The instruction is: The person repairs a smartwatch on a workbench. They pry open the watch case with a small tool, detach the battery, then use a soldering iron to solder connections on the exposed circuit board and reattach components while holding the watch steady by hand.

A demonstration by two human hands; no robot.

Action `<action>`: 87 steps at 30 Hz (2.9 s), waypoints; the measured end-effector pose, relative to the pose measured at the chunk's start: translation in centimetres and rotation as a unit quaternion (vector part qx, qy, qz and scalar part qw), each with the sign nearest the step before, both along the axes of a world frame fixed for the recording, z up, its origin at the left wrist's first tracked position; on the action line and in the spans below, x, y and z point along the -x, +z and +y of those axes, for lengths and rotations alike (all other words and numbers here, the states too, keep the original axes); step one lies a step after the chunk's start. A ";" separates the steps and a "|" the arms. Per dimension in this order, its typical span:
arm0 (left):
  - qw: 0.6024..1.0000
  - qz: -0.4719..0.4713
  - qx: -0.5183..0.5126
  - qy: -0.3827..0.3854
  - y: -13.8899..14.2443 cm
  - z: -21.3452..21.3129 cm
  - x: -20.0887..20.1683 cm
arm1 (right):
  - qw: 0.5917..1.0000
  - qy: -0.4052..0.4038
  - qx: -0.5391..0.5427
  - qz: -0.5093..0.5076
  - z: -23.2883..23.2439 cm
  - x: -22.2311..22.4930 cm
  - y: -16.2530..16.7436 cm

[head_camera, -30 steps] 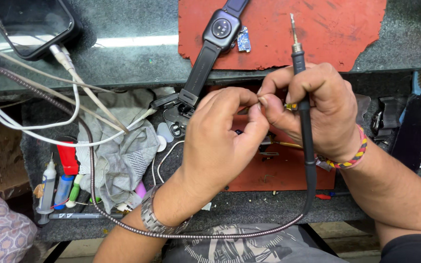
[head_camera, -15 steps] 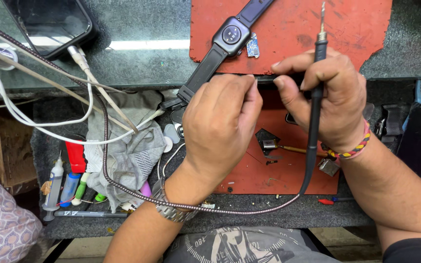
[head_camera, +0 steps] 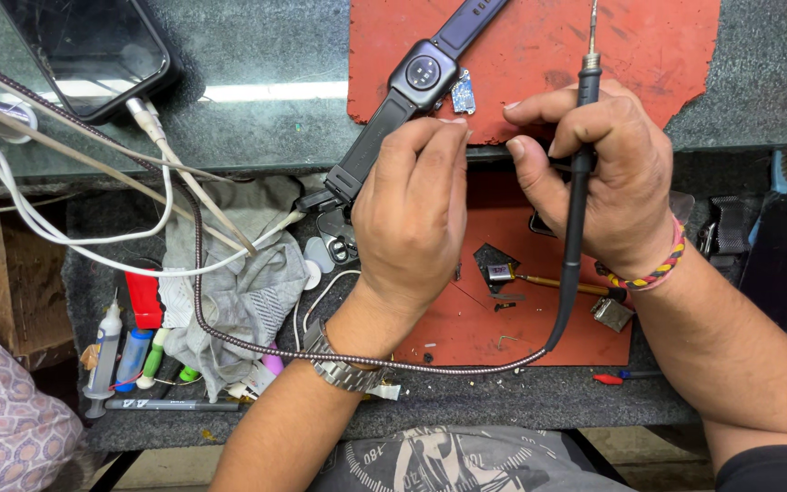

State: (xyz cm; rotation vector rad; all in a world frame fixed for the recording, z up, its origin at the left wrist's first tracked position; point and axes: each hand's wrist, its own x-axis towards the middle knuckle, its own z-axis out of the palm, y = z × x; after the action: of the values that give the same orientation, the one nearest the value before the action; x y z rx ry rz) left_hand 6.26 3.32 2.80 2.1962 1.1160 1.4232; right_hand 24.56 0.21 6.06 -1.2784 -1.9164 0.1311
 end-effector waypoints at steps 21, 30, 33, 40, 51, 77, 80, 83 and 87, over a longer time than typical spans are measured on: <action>0.995 -0.067 -0.055 -0.048 -2.1 0.5 0.1 | 0.999 -0.005 -0.012 0.033 -0.4 -0.5 0.6; 0.995 -0.059 -0.057 -0.056 -2.1 0.6 0.2 | 0.999 0.002 0.026 0.046 -0.4 -1.2 1.1; 0.995 -0.058 -0.056 -0.053 -2.1 0.6 0.1 | 0.999 0.022 0.030 0.029 -0.1 -1.2 1.4; 0.995 -0.068 -0.055 -0.046 -2.1 0.5 0.1 | 0.998 0.027 0.026 0.043 0.0 -0.9 1.5; 0.996 -0.062 -0.055 -0.042 -2.1 0.6 0.2 | 0.999 0.030 0.024 0.039 0.1 -0.8 1.4; 0.994 -0.053 -0.060 -0.069 -2.3 0.7 0.4 | 0.997 0.060 0.048 0.032 0.3 -0.8 2.2; 0.994 -0.053 -0.061 -0.070 -2.3 0.7 0.4 | 0.996 0.066 0.057 0.034 0.4 -0.9 2.3; 0.994 -0.053 -0.060 -0.070 -2.3 0.7 0.4 | 0.995 0.074 0.062 0.035 0.4 -1.0 2.3; 0.995 -0.052 -0.061 -0.063 -2.3 0.7 0.3 | 0.995 0.072 0.065 0.032 0.4 -1.0 2.3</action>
State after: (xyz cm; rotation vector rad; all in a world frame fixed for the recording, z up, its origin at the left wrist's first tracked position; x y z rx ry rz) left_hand 5.97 3.98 0.51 2.2021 0.8602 1.5679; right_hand 25.54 0.59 8.37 -1.2040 -1.9695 0.3722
